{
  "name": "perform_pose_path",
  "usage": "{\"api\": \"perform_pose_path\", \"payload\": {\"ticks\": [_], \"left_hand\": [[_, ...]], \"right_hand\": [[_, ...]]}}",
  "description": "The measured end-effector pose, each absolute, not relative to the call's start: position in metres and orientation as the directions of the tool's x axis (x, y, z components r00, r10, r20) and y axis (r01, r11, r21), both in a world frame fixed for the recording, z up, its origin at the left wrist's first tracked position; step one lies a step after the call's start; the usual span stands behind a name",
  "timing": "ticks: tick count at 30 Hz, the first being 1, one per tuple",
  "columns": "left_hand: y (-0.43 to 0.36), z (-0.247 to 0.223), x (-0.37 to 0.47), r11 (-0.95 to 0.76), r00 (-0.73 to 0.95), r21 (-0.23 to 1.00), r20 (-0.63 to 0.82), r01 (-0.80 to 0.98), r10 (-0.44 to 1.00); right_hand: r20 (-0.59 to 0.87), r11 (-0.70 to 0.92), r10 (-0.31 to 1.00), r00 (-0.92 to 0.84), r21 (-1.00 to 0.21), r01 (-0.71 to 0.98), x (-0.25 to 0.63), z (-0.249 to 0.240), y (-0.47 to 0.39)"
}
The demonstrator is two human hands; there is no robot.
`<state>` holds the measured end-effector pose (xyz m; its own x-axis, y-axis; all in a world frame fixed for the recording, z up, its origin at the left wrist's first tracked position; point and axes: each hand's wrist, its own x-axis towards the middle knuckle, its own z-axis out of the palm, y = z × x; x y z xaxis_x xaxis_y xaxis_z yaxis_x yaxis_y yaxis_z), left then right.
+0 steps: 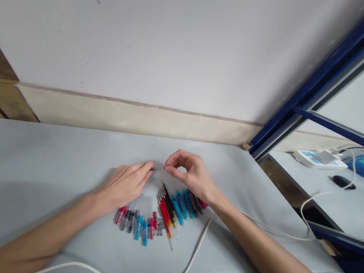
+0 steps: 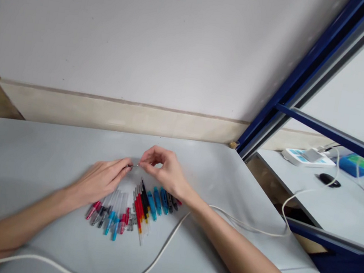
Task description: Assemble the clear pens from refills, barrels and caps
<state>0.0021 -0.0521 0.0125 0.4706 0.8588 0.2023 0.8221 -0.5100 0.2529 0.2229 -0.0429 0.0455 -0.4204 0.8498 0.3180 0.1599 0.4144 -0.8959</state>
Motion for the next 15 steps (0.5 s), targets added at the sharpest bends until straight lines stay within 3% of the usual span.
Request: {"api": "perform_pose_path", "payload": {"ticks": [4,15], "left_hand": [[-0.054,0.012,0.003,-0.535,0.488,0.256,0.228,0.805,0.843],[-0.053,0.014,0.002,-0.59,0.5,0.266,0.337,0.762,0.798]], "right_hand": [[0.288,0.314,0.921,-0.262,-0.948,0.058,0.227,0.035,-0.034],[0.302,0.306,0.937,-0.178,-0.952,-0.006,0.235,0.02,-0.033]]}}
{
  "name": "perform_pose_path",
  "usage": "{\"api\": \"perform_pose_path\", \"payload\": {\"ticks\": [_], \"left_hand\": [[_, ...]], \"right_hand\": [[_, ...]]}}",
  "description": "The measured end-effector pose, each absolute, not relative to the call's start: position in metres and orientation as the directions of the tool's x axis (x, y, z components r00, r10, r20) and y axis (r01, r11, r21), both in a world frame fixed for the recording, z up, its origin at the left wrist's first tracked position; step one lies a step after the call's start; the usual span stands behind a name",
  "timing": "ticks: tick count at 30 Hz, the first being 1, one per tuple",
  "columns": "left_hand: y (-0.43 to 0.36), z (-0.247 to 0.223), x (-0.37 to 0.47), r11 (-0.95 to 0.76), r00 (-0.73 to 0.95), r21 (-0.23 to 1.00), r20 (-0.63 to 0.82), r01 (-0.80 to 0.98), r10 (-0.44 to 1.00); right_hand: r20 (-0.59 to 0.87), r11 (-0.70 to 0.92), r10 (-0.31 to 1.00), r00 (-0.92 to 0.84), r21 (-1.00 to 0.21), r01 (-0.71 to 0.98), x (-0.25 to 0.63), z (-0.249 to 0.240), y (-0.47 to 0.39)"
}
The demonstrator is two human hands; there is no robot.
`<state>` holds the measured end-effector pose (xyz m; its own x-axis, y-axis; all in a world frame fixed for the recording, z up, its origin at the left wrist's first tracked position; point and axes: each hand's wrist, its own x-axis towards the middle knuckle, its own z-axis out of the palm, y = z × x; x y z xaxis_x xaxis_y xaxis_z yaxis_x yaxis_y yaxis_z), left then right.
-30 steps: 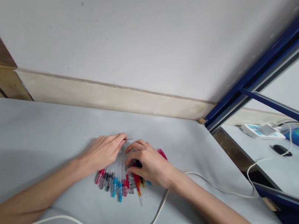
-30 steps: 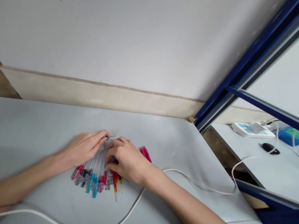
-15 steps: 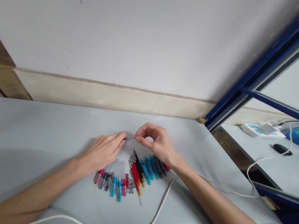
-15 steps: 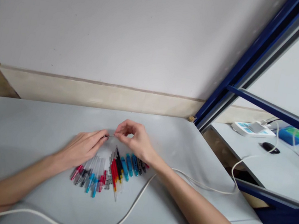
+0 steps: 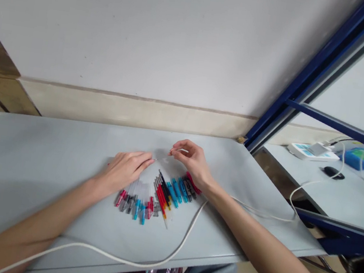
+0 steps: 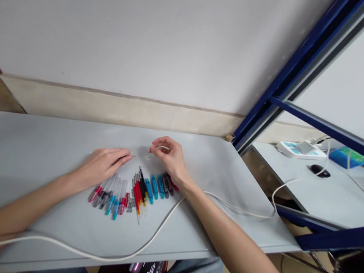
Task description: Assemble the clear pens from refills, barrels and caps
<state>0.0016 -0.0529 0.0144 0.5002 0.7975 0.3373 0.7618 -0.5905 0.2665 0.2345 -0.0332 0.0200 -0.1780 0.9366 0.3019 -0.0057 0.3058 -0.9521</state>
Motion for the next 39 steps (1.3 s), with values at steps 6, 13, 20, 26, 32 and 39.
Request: {"api": "perform_pose_path", "payload": {"ticks": [6,13,20,26,32,39], "left_hand": [[-0.052,0.011,0.0,-0.578,0.493,0.288,0.318,0.764,0.81],[-0.055,0.011,0.003,-0.596,0.505,0.292,0.331,0.748,0.797],[-0.061,0.016,0.009,-0.612,0.534,0.329,0.301,0.719,0.79],[-0.062,0.016,0.009,-0.583,0.512,0.353,0.28,0.731,0.812],[-0.062,0.014,0.01,-0.589,0.514,0.418,0.288,0.692,0.808],[-0.062,0.015,0.011,-0.623,0.539,0.447,0.313,0.643,0.782]], "right_hand": [[0.262,0.258,0.941,-0.212,-0.965,-0.048,0.226,0.014,-0.04],[0.261,0.256,0.94,-0.221,-0.965,-0.052,0.224,0.019,-0.051],[0.233,0.229,0.951,-0.202,-0.973,-0.041,0.224,0.027,-0.056],[0.19,0.193,0.962,-0.198,-0.981,-0.002,0.226,0.025,-0.055],[0.234,0.256,0.958,-0.163,-0.958,0.129,0.223,0.029,-0.059],[0.217,0.243,0.965,-0.145,-0.951,0.193,0.221,0.027,-0.068]]}}
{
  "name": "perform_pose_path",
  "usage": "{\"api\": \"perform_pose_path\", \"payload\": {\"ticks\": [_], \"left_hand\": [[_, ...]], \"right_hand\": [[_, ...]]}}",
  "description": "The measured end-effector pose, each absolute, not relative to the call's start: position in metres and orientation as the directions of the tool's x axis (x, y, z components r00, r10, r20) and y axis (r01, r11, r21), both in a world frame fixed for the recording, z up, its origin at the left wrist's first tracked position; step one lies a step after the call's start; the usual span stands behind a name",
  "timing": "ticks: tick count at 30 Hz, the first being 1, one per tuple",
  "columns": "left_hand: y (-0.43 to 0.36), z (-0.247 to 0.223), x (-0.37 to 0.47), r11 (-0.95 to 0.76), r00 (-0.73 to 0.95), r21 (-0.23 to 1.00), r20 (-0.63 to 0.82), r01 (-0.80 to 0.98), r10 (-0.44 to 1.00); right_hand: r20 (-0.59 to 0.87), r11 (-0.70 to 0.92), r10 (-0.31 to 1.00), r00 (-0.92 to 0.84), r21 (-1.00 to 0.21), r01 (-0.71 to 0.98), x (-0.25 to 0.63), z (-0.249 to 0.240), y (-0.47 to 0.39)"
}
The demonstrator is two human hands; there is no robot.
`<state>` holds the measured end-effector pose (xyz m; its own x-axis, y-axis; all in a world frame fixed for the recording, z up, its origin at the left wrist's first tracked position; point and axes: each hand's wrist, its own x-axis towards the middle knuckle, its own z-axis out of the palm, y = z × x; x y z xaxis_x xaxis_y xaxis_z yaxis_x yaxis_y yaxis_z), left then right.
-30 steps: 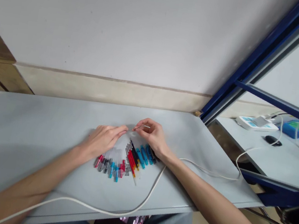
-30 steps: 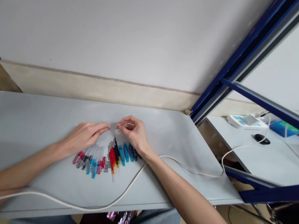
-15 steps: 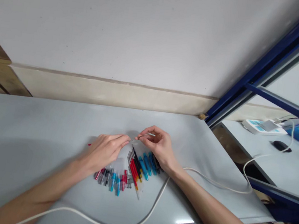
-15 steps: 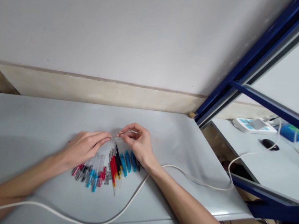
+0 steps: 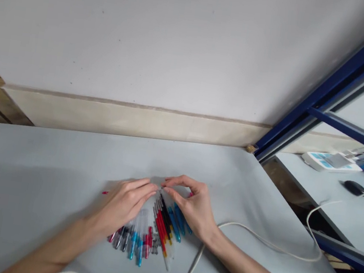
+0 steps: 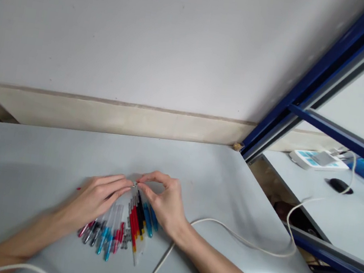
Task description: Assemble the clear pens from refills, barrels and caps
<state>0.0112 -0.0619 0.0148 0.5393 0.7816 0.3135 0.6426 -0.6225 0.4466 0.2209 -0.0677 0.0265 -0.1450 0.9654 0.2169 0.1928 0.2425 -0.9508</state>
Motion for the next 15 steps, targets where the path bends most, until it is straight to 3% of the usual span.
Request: {"api": "perform_pose_path", "payload": {"ticks": [8,15], "left_hand": [[-0.0635,0.0096,0.0114,-0.641,0.536,0.428,0.351,0.637,0.768],[-0.0638,0.0074,0.0101,-0.653,0.534,0.4,0.376,0.643,0.757]], "right_hand": [[0.183,0.221,0.969,-0.165,-0.943,0.25,0.2194,0.0261,-0.0691],[0.248,0.294,0.95,-0.187,-0.914,0.281,0.2203,0.0288,-0.0704]]}}
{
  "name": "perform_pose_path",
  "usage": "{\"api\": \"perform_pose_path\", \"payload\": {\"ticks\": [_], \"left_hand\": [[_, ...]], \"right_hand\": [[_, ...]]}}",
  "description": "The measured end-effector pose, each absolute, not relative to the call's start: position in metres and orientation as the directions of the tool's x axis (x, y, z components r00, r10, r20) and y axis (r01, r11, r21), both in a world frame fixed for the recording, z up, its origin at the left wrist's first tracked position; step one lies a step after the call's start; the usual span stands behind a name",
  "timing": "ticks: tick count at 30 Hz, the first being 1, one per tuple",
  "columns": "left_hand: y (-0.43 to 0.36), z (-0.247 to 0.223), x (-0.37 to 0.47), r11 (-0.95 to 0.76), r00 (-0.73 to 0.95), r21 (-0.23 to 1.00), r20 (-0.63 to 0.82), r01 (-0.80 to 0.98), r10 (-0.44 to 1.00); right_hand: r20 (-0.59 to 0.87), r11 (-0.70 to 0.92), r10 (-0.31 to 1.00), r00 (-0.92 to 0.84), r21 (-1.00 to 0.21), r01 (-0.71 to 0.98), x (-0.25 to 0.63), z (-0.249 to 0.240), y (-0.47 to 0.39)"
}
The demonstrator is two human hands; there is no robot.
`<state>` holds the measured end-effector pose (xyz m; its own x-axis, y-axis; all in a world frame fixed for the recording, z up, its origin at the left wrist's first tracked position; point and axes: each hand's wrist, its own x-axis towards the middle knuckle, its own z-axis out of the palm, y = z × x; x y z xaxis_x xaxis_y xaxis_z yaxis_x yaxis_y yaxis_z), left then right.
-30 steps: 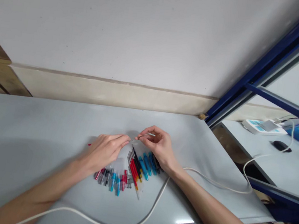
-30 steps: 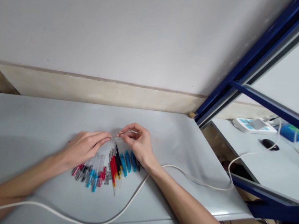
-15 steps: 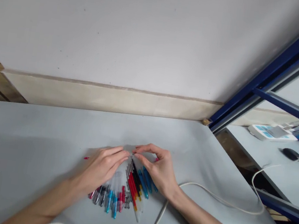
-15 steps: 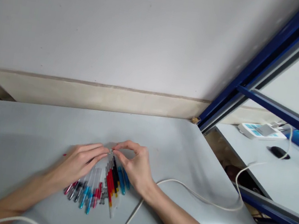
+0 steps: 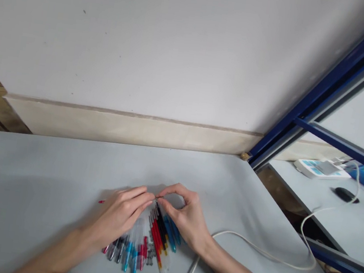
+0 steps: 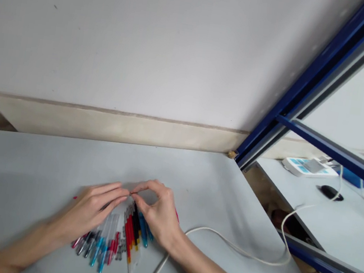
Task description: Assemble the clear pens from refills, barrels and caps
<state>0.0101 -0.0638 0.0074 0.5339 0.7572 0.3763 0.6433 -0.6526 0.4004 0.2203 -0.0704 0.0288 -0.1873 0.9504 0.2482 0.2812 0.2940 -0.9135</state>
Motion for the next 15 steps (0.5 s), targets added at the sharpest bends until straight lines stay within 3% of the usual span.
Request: {"api": "perform_pose_path", "payload": {"ticks": [6,15], "left_hand": [[-0.0637,0.0113,0.0113,-0.642,0.521,0.435,0.376,0.631,0.766],[-0.0648,0.0159,0.0133,-0.631,0.52,0.455,0.358,0.629,0.776]], "right_hand": [[0.293,0.34,0.936,-0.193,-0.894,0.293,0.2217,0.0243,-0.0679],[0.247,0.301,0.947,-0.207,-0.906,0.298,0.2214,0.0214,-0.0651]]}}
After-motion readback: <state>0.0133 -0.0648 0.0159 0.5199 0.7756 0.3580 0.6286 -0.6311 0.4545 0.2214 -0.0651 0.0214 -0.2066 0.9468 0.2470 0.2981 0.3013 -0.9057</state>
